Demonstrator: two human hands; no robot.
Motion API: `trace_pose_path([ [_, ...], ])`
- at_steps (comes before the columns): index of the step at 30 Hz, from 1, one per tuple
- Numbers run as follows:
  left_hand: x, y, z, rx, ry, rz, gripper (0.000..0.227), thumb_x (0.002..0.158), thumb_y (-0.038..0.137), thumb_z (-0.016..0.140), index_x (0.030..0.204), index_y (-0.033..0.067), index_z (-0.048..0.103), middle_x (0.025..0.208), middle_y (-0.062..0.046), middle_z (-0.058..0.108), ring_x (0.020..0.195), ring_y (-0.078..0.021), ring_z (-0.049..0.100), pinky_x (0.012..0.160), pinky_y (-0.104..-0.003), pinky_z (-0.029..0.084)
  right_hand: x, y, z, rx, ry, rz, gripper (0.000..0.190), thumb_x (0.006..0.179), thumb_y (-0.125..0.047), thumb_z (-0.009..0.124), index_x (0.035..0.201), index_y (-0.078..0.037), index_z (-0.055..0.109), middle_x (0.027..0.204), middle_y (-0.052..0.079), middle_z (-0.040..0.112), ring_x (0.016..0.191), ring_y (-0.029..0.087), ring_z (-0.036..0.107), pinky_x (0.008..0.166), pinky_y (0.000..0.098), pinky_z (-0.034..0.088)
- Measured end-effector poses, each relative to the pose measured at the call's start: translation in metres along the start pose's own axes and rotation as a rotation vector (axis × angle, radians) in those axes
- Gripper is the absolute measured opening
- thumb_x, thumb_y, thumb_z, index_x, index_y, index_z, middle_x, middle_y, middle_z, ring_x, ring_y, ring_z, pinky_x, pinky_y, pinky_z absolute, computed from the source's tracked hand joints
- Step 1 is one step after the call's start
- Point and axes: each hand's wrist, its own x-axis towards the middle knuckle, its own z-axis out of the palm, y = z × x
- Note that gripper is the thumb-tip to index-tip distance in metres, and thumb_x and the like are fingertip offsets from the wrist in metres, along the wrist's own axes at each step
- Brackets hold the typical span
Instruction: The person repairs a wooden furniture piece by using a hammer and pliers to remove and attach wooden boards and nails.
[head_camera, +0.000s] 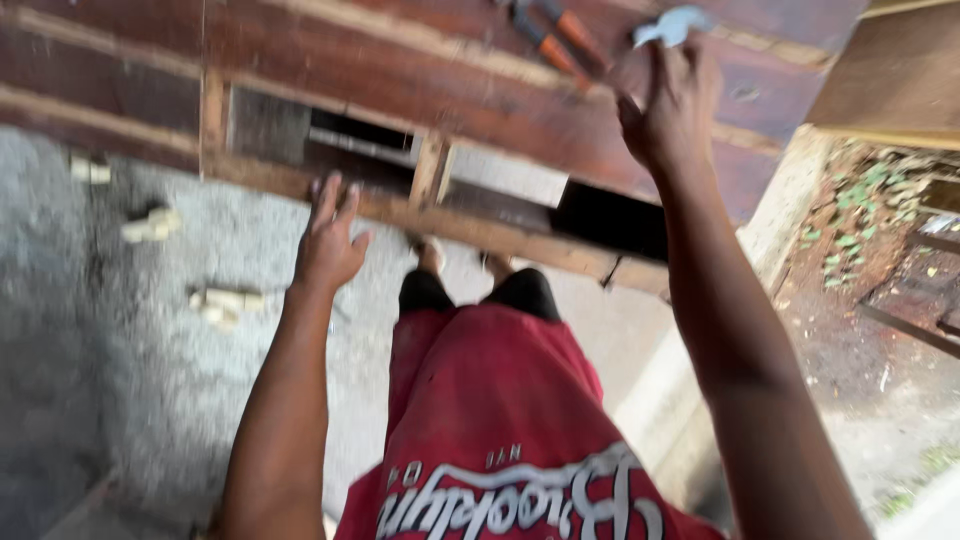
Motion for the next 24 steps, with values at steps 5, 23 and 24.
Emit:
trace_pose_path([
  [5,-0.006,0.006,-0.003,-0.026,0.041,0.010,0.072,0.087,0.015,0.077,0.153,0.0049,0.049,0.169,-0.018,0.025,0.156,-0.0443,0.020,0.120,-0.047,0.036,0.064,-0.065,0.039,-0.143,-0.125,-0.134,0.061,0.080,-0.033,0.088,0.128,-0.005,0.062,0.122,0.031,0.056,0.104,0.050,0.053,0.080,0.0578,0.049],
  [23,-0.018,-0.020,0.008,-0.115,0.098,0.199,0.073,0.089,0.018,0.079,0.157,0.0145,0.052,0.171,-0.023,0.018,0.156,-0.0496,0.012,0.128,-0.057,0.022,-0.177,-0.132,-0.062,0.614,-0.710,0.676,0.020,0.085,0.004,0.059,0.104,0.001,0.060,0.118,0.009,0.071,0.096,0.019,0.068,0.070,0.0354,0.051],
  [24,-0.019,-0.020,0.008,-0.061,0.105,0.183,0.072,0.092,0.020,0.078,0.159,0.0147,0.051,0.172,-0.024,0.017,0.158,-0.0492,0.012,0.129,-0.058,0.021,-0.182,-0.141,-0.059,0.284,-0.801,0.701,0.020,0.088,0.002,0.057,0.107,0.000,0.061,0.108,0.016,0.072,0.094,0.026,0.069,0.075,0.0400,0.053],
])
